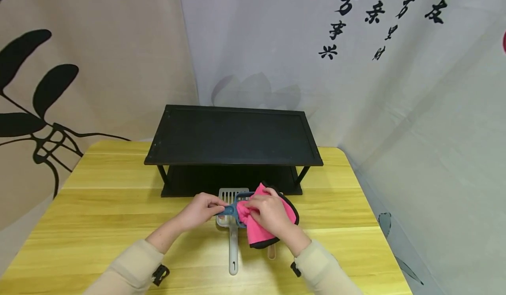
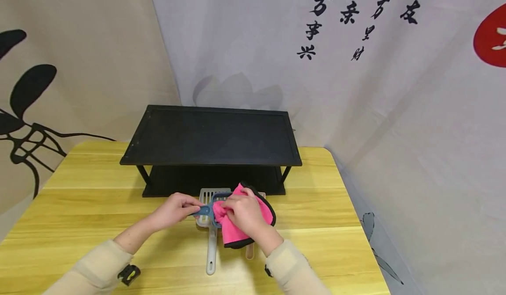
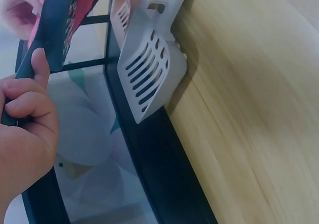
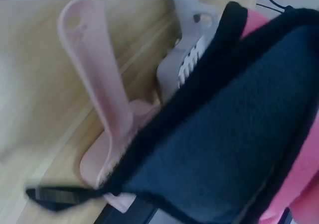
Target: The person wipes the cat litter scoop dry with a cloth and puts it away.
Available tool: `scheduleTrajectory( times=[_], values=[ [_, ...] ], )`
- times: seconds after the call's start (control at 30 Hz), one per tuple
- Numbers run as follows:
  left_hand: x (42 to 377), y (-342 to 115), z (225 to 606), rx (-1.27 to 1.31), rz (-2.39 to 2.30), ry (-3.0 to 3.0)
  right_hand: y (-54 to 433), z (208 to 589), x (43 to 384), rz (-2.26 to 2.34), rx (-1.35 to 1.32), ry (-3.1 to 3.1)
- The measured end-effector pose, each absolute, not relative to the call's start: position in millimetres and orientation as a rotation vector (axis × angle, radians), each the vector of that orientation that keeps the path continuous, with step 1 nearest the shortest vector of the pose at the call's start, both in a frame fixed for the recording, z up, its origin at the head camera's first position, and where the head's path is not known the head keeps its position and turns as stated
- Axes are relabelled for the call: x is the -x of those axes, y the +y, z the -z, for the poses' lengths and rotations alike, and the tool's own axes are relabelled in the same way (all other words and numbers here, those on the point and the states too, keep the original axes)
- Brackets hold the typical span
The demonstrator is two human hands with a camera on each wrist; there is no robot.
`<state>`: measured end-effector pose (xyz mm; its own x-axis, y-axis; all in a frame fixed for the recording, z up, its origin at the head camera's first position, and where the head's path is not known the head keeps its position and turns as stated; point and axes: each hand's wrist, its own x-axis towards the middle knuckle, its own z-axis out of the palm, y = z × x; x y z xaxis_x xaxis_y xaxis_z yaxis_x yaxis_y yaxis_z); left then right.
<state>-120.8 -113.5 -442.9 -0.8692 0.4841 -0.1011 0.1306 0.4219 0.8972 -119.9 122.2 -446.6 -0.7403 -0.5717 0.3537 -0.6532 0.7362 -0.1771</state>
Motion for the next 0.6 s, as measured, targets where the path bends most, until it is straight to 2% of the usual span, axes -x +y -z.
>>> scheduleTrajectory(
  times=[0.33, 0.6],
  values=[
    [119, -121, 442, -0.481, -1.441, 2.286, 141, 447, 123, -0.426, -0.937, -2.59],
    [121, -137, 435, -0.42, -1.454, 2.284, 171, 450, 130, -1.196, -0.519, -2.617]
  ],
)
